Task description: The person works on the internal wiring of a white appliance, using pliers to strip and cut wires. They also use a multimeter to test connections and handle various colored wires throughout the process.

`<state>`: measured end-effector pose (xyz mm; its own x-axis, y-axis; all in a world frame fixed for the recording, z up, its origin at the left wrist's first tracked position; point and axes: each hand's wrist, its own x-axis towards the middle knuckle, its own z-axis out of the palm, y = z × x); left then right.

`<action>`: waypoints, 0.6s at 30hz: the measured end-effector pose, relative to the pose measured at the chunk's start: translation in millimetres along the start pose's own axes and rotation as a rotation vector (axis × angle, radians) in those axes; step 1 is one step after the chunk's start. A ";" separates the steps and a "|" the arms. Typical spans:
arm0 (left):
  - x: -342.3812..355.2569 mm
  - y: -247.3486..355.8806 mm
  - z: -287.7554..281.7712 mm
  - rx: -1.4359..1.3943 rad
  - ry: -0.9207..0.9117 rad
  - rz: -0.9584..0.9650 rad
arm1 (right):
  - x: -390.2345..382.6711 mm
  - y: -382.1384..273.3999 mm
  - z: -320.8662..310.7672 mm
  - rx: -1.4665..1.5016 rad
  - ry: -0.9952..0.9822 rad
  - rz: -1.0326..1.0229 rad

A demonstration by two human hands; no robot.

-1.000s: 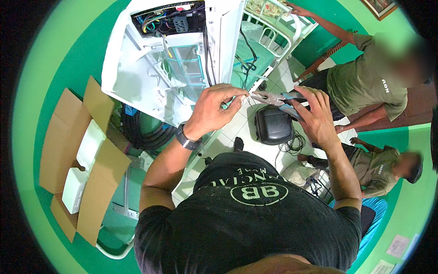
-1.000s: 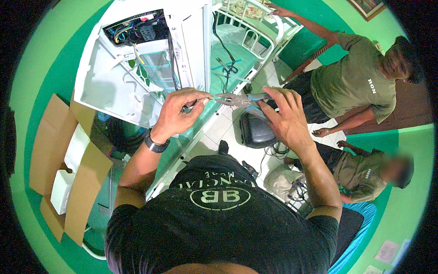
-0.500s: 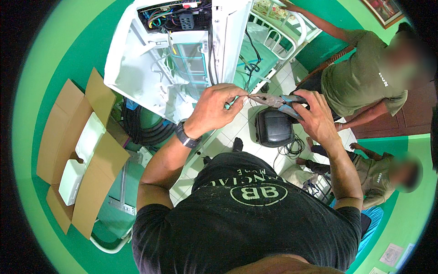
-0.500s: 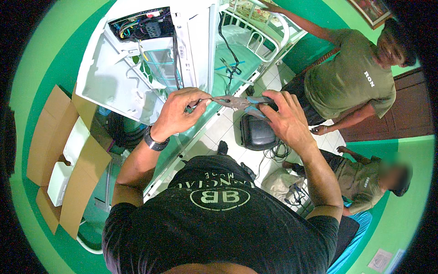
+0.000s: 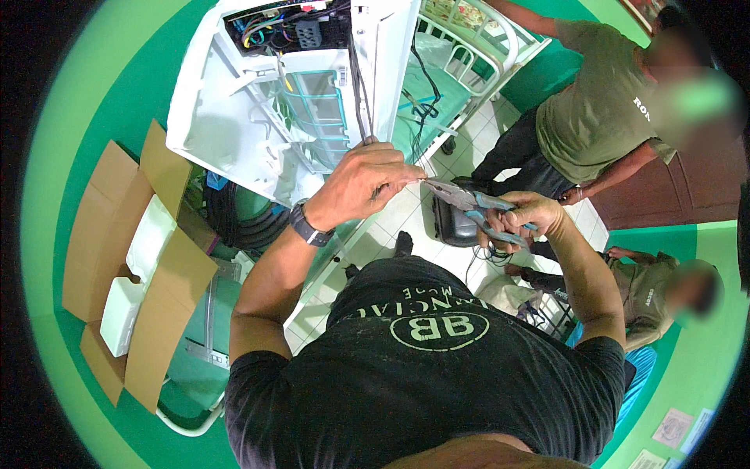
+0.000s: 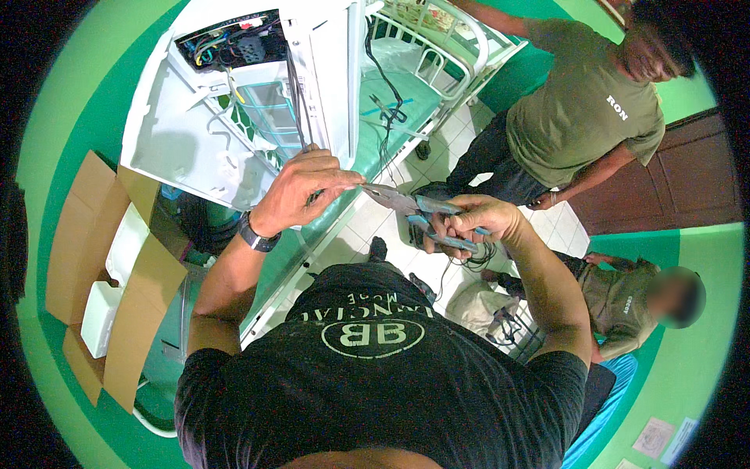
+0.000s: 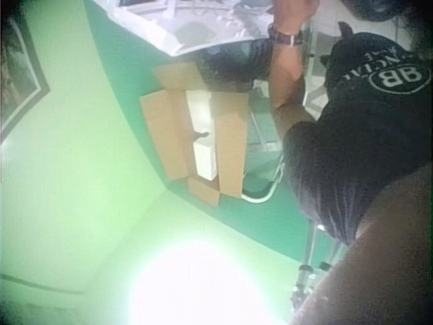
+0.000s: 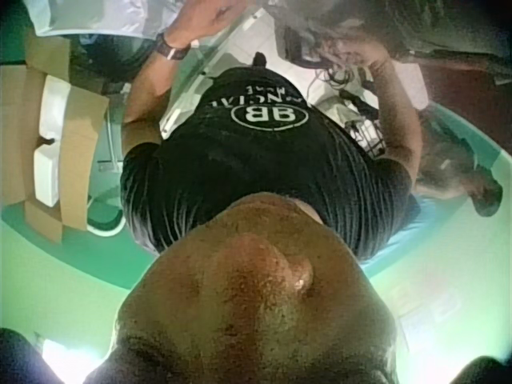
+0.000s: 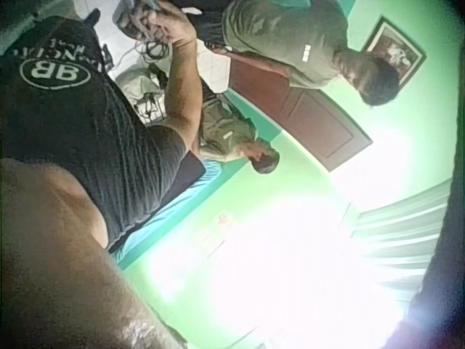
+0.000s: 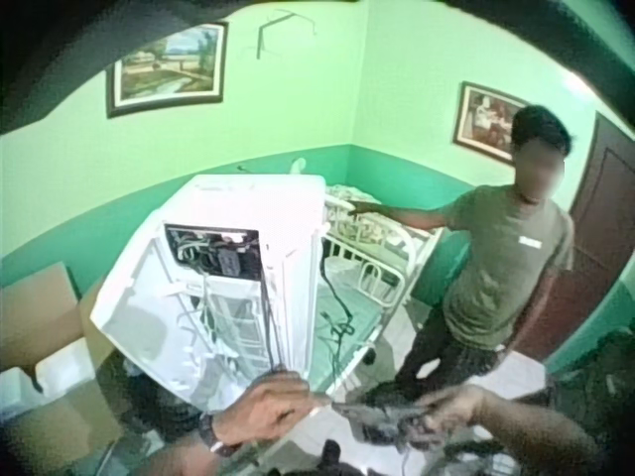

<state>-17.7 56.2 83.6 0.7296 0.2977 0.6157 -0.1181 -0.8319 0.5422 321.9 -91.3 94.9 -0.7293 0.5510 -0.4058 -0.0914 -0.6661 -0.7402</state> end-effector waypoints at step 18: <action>-2.8 8.3 -2.4 -0.034 0.049 -0.180 | 9.3 -40.2 83.8 -2.180 0.978 -0.395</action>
<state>-22.3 49.6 87.7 0.7073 0.4635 0.5338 -0.0119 -0.7472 0.6645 261.9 -101.5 165.8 -0.4130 0.8680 0.2756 0.9092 0.3754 0.1803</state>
